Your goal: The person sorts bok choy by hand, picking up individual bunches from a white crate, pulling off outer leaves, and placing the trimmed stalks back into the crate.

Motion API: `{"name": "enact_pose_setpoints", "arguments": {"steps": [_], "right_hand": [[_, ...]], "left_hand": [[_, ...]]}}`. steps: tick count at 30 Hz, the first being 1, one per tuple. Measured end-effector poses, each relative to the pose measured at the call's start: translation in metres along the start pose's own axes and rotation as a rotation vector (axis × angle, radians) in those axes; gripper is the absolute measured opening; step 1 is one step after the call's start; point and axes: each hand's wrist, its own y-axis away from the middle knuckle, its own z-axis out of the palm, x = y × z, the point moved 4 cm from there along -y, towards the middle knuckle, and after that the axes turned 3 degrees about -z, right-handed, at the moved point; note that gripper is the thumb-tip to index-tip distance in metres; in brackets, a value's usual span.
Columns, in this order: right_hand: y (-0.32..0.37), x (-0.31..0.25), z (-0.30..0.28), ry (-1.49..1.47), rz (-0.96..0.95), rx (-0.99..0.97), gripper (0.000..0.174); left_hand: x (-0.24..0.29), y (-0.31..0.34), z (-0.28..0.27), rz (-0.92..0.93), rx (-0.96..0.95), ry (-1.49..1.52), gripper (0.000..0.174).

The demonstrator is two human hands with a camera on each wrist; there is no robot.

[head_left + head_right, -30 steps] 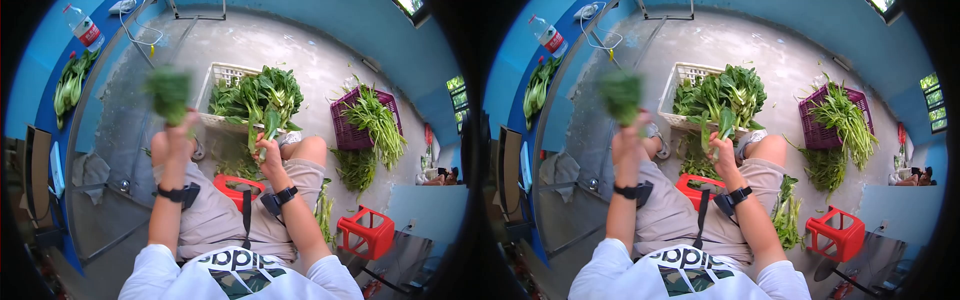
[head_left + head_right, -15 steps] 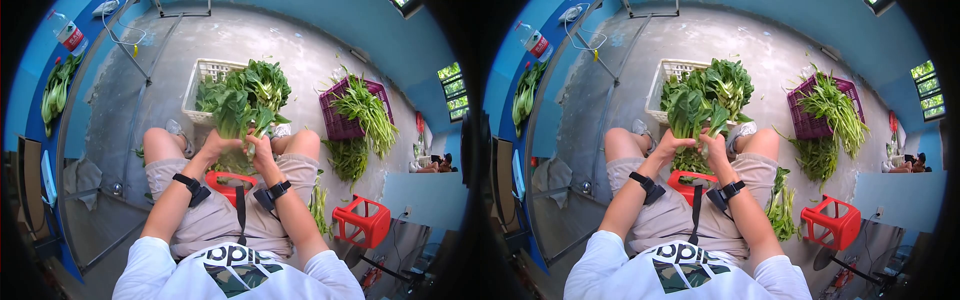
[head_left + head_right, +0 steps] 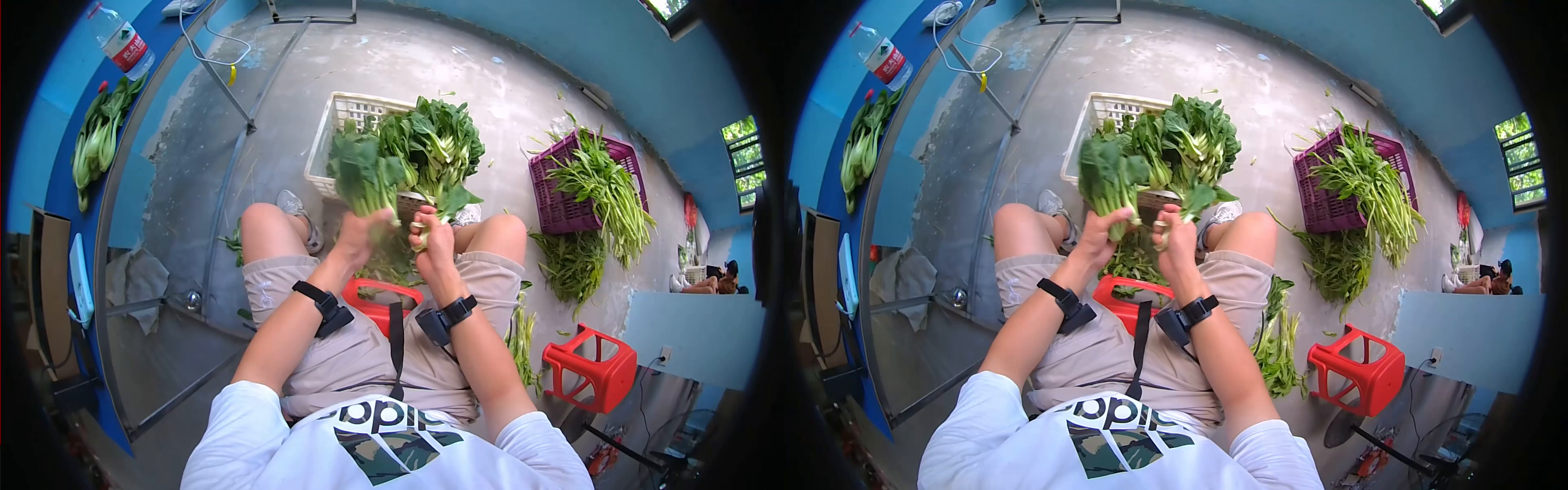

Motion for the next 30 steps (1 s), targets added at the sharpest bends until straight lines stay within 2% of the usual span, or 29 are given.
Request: {"name": "enact_pose_setpoints", "arguments": {"steps": [2,3,5,6,10,18,21,26,29,30], "right_hand": [[-0.008,-0.005,-0.012,-0.08,-0.021,0.063,0.018],[-0.006,-0.009,-0.005,-0.024,-0.013,0.013,0.016],[0.005,-0.022,0.016,0.092,-0.001,-0.084,0.014],[0.008,-0.021,0.021,0.254,-0.012,-0.113,0.012],[0.022,-0.009,0.036,0.31,-0.009,-0.24,0.018],[0.029,-0.02,0.037,0.507,-0.023,-0.175,0.018],[0.022,-0.018,0.03,0.502,-0.059,-0.14,0.017],[0.029,-0.023,0.039,0.549,-0.119,-0.165,0.017],[0.029,-0.023,0.037,0.608,-0.007,-0.159,0.018],[0.03,-0.024,0.04,0.633,-0.04,-0.165,0.017]], "left_hand": [[0.012,-0.005,-0.012,0.045,-0.008,0.038,0.039],[0.017,-0.007,-0.017,0.065,-0.016,0.056,0.038],[0.028,0.0,-0.011,0.099,-0.033,-0.13,0.037],[0.028,0.0,-0.011,0.091,-0.037,-0.185,0.037],[0.022,0.004,-0.005,0.155,-0.064,-0.362,0.035],[0.011,0.001,0.003,0.23,-0.098,-0.592,0.035],[0.019,0.004,0.01,0.118,-0.112,-0.467,0.034],[0.008,-0.003,-0.002,0.026,-0.078,-0.456,0.034],[0.007,0.001,-0.002,0.019,-0.029,-0.41,0.033],[0.008,0.002,-0.001,0.019,-0.016,-0.39,0.033]]}}
